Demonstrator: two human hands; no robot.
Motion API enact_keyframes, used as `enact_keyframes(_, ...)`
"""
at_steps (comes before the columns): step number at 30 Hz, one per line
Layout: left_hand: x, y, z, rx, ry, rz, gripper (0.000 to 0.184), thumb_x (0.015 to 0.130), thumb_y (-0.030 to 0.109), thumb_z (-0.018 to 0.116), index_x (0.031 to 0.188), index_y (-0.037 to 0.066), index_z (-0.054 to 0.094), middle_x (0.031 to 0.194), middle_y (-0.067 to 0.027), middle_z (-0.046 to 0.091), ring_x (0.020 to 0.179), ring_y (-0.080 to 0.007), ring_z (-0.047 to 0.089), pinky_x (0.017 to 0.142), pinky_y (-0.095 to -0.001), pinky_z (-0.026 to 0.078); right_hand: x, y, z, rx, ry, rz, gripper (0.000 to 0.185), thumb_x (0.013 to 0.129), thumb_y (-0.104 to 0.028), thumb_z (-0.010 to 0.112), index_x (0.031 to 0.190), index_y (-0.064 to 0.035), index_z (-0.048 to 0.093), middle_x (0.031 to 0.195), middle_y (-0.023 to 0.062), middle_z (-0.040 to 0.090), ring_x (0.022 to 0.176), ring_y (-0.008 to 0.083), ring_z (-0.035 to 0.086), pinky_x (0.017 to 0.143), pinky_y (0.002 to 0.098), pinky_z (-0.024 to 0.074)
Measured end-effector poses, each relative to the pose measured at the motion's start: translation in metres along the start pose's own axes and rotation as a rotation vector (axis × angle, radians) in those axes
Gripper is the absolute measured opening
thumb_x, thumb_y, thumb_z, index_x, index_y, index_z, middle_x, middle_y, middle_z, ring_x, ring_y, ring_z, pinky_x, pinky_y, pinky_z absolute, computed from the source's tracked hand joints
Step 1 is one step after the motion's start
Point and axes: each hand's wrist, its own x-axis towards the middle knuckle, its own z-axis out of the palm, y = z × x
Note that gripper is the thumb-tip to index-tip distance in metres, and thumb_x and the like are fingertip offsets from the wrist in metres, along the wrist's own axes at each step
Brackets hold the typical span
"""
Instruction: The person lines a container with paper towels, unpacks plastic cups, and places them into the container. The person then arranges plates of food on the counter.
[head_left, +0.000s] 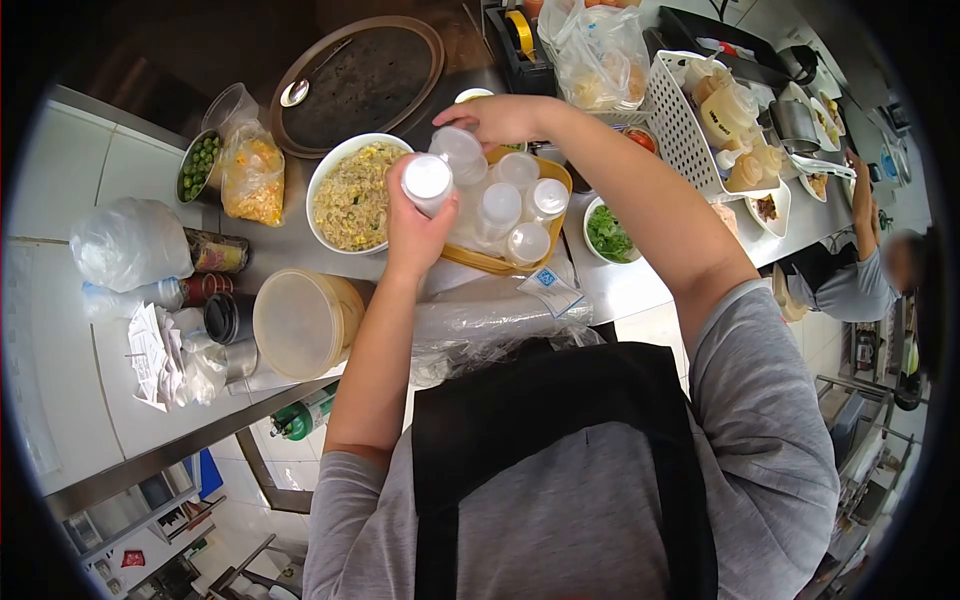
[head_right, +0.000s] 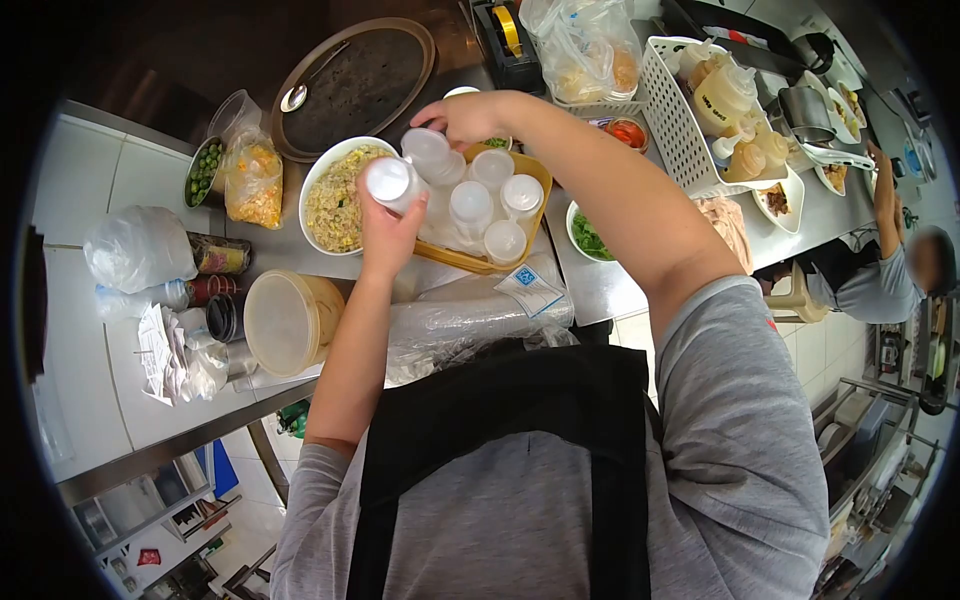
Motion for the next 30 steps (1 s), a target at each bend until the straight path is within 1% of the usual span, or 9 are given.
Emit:
enact_keyframes(1, -0.003, -0.003, 0.0, 0.001, -0.001, -0.001, 0.064, 0.075, 0.006, 0.072, 0.129, 0.004, 0.036, 0.119, -0.0171, 0.051, 0.111, -0.0259, 0.054, 0.095, -0.0374, 0.042, -0.004, 0.004, 0.0, 0.366, 0.03, -0.022, 0.049, 0.086, -0.006, 0.058, 0.134, -0.0094, 0.05, 0.133, 0.0111, 0.052, 0.122, 0.021, 0.05, 0.099, 0.0321, 0.0438)
enact_keyframes(5, -0.015, -0.018, 0.002, -0.121, -0.051, -0.098, 0.07, 0.076, 0.007, 0.074, 0.132, 0.004, 0.031, 0.124, -0.017, 0.047, 0.114, -0.0253, 0.052, 0.097, -0.0377, 0.042, -0.027, -0.016, -0.011, 0.267, 0.067, 0.026, 0.047, 0.095, -0.02, 0.05, 0.141, -0.014, 0.042, 0.142, 0.0101, 0.044, 0.125, 0.0227, 0.047, 0.1, 0.0376, 0.044)
enact_keyframes(6, -0.016, -0.022, 0.003, -0.199, -0.052, -0.159, 0.072, 0.076, 0.008, 0.075, 0.133, 0.004, 0.03, 0.126, -0.017, 0.046, 0.115, -0.0255, 0.051, 0.097, -0.0379, 0.041, -0.04, -0.033, -0.009, 0.283, 0.06, 0.056, 0.053, 0.095, -0.036, 0.052, 0.142, -0.0155, 0.04, 0.144, 0.0104, 0.042, 0.129, 0.0234, 0.044, 0.1, 0.0412, 0.0435)
enact_keyframes(9, -0.012, -0.017, 0.002, -0.013, -0.124, -0.119, 0.076, 0.074, 0.01, 0.076, 0.133, 0.001, 0.03, 0.126, -0.0206, 0.048, 0.116, -0.0299, 0.052, 0.098, -0.0394, 0.041, -0.063, -0.058, 0.005, 0.164, 0.088, -0.095, 0.063, 0.09, -0.049, 0.057, 0.141, -0.0164, 0.041, 0.144, 0.0113, 0.041, 0.131, 0.0254, 0.042, 0.1, 0.0407, 0.0426)
enact_keyframes(11, -0.009, -0.005, 0.0, 0.106, -0.17, -0.141, 0.078, 0.073, 0.01, 0.077, 0.134, 0.0, 0.03, 0.125, -0.0232, 0.049, 0.116, -0.0336, 0.052, 0.098, -0.0405, 0.041, -0.053, -0.05, 0.017, -0.136, 0.215, -0.193, 0.068, 0.082, -0.046, 0.067, 0.139, -0.018, 0.043, 0.144, 0.0134, 0.041, 0.129, 0.0305, 0.043, 0.102, 0.0397, 0.0416)
enact_keyframes(13, -0.006, 0.006, -0.001, 0.225, -0.219, -0.165, 0.08, 0.071, 0.01, 0.077, 0.134, -0.002, 0.029, 0.124, -0.0258, 0.05, 0.117, -0.0374, 0.052, 0.098, -0.0416, 0.042, -0.051, -0.053, 0.033, -0.487, 0.523, -0.626, 0.073, 0.074, -0.035, 0.075, 0.139, -0.0212, 0.044, 0.141, 0.0158, 0.044, 0.125, 0.0346, 0.046, 0.102, 0.0396, 0.0417)
enact_keyframes(16, -0.004, 0.008, 0.001, 0.3, -0.299, -0.112, 0.083, 0.069, 0.012, 0.078, 0.134, -0.004, 0.029, 0.121, -0.0292, 0.052, 0.113, -0.0418, 0.054, 0.094, -0.0437, 0.045, -0.052, -0.057, 0.046, -0.446, 0.388, -0.47, 0.06, 0.068, -0.023, 0.078, 0.123, -0.0178, 0.055, 0.123, 0.0127, 0.056, 0.115, 0.0333, 0.054, 0.095, 0.0409, 0.0455)
enact_keyframes(18, -0.003, 0.009, 0.003, 0.65, -0.349, -0.131, 0.087, 0.068, 0.014, 0.079, 0.137, -0.001, 0.027, 0.12, -0.0271, 0.054, 0.106, -0.0413, 0.058, 0.087, -0.0454, 0.049, -0.052, -0.051, 0.047, -0.441, 0.333, -0.356, 0.041, 0.068, -0.017, 0.077, 0.105, -0.0114, 0.059, 0.108, 0.0091, 0.061, 0.103, 0.0324, 0.059, 0.089, 0.0405, 0.0477)
enact_keyframes(30, 0.014, 0.022, 0.008, 0.92, -0.543, -0.242, 0.108, 0.063, 0.021, 0.083, 0.147, 0.006, 0.017, 0.104, -0.023, 0.065, 0.094, -0.038, 0.065, 0.079, -0.045, 0.052, -0.06, -0.022, 0.033, -0.346, 0.421, -0.477, 0.053, 0.066, -0.012, 0.079, 0.113, -0.0054, 0.054, 0.11, 0.0138, 0.058, 0.108, 0.0342, 0.055, 0.092, 0.0391, 0.0451)
